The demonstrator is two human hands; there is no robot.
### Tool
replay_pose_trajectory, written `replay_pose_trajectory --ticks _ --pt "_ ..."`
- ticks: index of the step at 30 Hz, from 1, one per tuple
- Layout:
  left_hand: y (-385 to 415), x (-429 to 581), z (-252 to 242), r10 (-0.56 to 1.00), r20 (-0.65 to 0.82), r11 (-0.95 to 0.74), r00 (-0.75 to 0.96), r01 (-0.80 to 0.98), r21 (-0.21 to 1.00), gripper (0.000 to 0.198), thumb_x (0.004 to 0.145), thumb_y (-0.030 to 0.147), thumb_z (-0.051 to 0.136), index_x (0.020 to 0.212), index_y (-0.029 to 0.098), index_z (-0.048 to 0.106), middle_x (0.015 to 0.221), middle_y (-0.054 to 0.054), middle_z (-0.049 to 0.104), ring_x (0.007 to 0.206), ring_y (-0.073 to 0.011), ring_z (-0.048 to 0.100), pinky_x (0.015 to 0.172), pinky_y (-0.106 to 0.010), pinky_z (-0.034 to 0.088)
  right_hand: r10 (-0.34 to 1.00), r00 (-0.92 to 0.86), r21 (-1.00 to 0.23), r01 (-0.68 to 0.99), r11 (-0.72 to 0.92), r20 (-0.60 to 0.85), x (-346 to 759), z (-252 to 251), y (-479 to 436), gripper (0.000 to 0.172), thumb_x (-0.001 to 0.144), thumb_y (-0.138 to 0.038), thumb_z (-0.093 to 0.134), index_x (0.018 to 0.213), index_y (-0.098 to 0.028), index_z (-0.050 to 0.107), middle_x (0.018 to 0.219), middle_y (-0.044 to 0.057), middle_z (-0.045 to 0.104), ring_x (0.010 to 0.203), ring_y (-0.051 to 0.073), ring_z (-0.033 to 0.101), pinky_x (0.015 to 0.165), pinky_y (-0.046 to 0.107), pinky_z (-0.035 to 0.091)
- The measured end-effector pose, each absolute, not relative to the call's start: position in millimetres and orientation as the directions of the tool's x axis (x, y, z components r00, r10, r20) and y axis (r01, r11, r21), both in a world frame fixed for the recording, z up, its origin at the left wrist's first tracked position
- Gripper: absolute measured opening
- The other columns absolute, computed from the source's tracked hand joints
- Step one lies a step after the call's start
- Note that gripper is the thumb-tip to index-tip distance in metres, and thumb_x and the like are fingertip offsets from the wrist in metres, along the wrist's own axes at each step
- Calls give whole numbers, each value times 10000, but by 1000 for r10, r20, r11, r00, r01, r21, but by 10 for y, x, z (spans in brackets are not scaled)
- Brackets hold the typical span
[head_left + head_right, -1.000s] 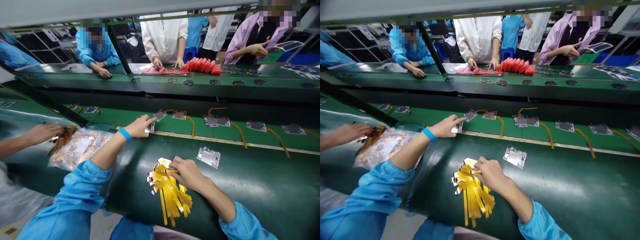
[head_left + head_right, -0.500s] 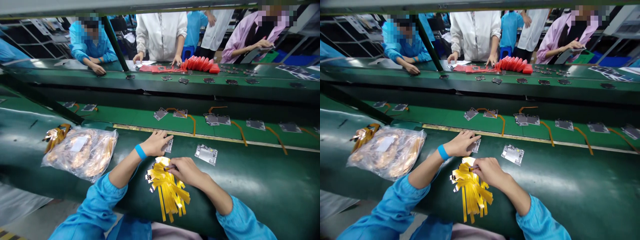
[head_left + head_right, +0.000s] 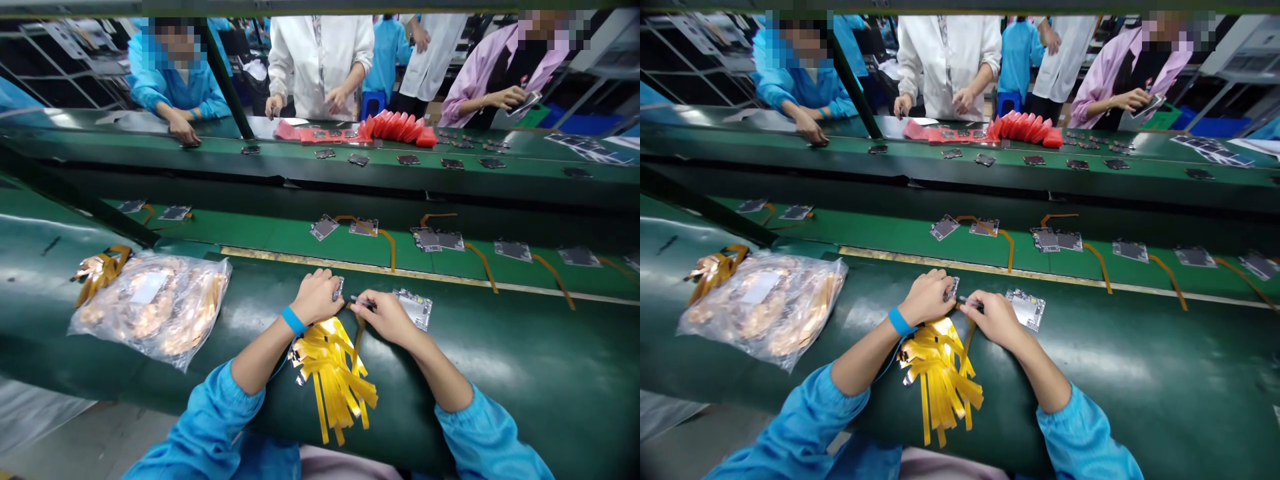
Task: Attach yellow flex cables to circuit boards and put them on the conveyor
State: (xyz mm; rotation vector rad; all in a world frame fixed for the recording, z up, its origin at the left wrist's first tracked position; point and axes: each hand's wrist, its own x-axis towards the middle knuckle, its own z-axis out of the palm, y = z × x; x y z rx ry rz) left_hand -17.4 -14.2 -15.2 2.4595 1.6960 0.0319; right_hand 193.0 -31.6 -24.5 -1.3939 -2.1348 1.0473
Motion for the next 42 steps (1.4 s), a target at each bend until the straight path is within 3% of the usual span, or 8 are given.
replay_pose_trajectory --ticks 8,13,18,22,25,28,33,42 --pt "-179 -122 -239 952 -44 -295 304 945 144 133 897 266 581 930 183 680 983 -139 647 1012 -311 587 813 -435 496 930 -366 -788 584 198 -37 1923 -442 -275 249 953 -413 603 870 -222 737 795 19 748 738 201 674 665 267 445" --pt "-198 -261 -263 940 11 -330 342 896 297 122 879 165 537 846 186 652 933 -101 634 939 -265 571 854 -403 492 952 -299 -778 611 145 -57 1895 -500 -285 198 934 -366 629 886 -222 756 845 26 773 779 213 699 671 266 444" --pt "-298 -444 -220 883 112 -458 456 786 416 211 859 131 516 975 180 686 1001 -90 651 986 -253 569 901 -397 496 970 -238 -766 632 114 -52 1836 -497 -257 172 922 -356 647 906 -233 767 871 26 787 792 221 712 678 274 448" --pt "-361 -561 -218 831 165 -549 532 734 401 293 889 179 536 1126 186 708 1193 -112 668 1162 -282 573 1021 -456 487 978 -202 -768 635 85 -58 1780 -479 -180 177 920 -358 655 928 -228 775 863 26 787 777 214 711 673 269 459" --pt "-370 -636 -269 778 146 -617 611 699 361 386 889 226 579 1256 208 696 1446 -119 593 1388 -334 481 1185 -561 369 982 -177 -772 633 59 -70 1749 -475 -141 187 922 -358 649 910 -222 777 864 27 789 785 212 715 677 267 464" --pt "-369 -679 -320 748 73 -641 659 691 335 483 877 211 584 1354 214 659 1604 -118 466 1504 -345 381 1248 -600 270 985 -152 -763 645 36 -82 1738 -485 -136 219 921 -384 635 898 -219 777 860 33 790 786 220 718 667 270 455" --pt "-391 -678 -351 734 28 -651 679 691 315 568 906 271 578 1468 188 566 1667 -130 366 1561 -348 289 1271 -607 211 991 -114 -736 677 20 -77 1730 -483 -154 252 917 -413 608 893 -228 777 846 28 789 794 231 722 689 282 459" --pt "-401 -674 -406 736 6 -645 677 698 311 595 919 302 574 1499 178 532 1688 -137 318 1580 -366 231 1272 -611 187 992 -80 -608 794 5 -96 1653 -378 -199 248 906 -410 602 877 -264 801 848 16 796 808 234 732 652 276 429"
